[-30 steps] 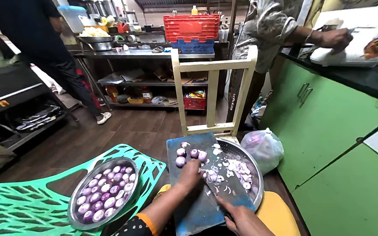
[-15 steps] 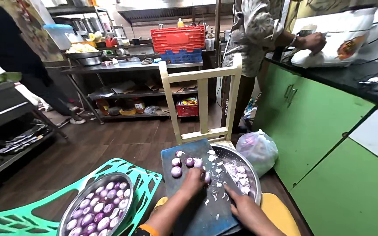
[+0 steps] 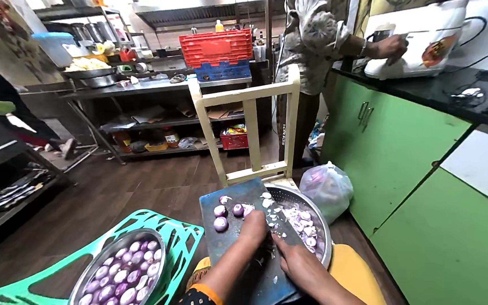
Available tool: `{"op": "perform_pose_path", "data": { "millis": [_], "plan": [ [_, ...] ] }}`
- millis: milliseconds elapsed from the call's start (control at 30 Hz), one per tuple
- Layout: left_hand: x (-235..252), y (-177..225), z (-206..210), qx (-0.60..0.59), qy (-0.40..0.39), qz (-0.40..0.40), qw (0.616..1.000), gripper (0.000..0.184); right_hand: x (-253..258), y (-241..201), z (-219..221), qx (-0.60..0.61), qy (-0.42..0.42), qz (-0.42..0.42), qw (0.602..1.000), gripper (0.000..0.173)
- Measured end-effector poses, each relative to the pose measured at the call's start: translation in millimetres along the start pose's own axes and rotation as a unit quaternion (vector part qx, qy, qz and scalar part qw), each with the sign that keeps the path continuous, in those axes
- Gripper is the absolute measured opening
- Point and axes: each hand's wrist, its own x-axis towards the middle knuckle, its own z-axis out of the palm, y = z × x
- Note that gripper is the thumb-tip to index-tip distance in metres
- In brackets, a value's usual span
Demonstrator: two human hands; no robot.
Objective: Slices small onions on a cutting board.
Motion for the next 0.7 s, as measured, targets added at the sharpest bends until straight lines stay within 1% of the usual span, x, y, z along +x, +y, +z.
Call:
{"op": "perform_pose_path", "data": {
  "millis": [133, 267, 367, 467, 533, 600, 700],
  "plan": [
    [0.0, -3.8, 6.5, -0.018, 0.015, 0.004, 1.0, 0.019, 27.2, 4.2, 10.8, -0.009, 0.004, -0.001, 1.0, 0.06],
    [-4.1, -1.5, 2.5, -0.01, 0.007, -0.008, 1.0, 0.022, 0.8, 0.4, -0.4, -0.018, -0.013, 0.003, 1.0, 0.062],
    [-6.0, -1.6, 6.4, -0.002, 0.007, -0.003, 1.0, 0.019, 9.6, -5.6, 3.1, -0.01, -0.004, -0.008, 1.0, 0.062],
    [-7.1, -0.6, 10.2, -0.002, 0.011, 0.003, 1.0, 0.019, 23.4, 3.7, 17.3, -0.018, 0.003, -0.001, 1.0, 0.059],
    [-7.8, -2.7, 6.2, -0.013, 0.018, 0.006, 1.0, 0.022, 10.0, 4.0, 12.5, -0.018, -0.006, 0.002, 1.0, 0.06],
    [-7.7, -5.0, 5.0, -0.024, 0.021, 0.007, 0.999, 0.021, -4.2, 0.6, 1.9, -0.01, -0.015, -0.004, 1.0, 0.063],
    [-9.8, -4.6, 6.3, -0.015, 0.016, 0.004, 1.0, 0.017, 7.3, -4.7, 1.0, -0.001, -0.007, -0.02, 1.0, 0.062]
  ]
}}
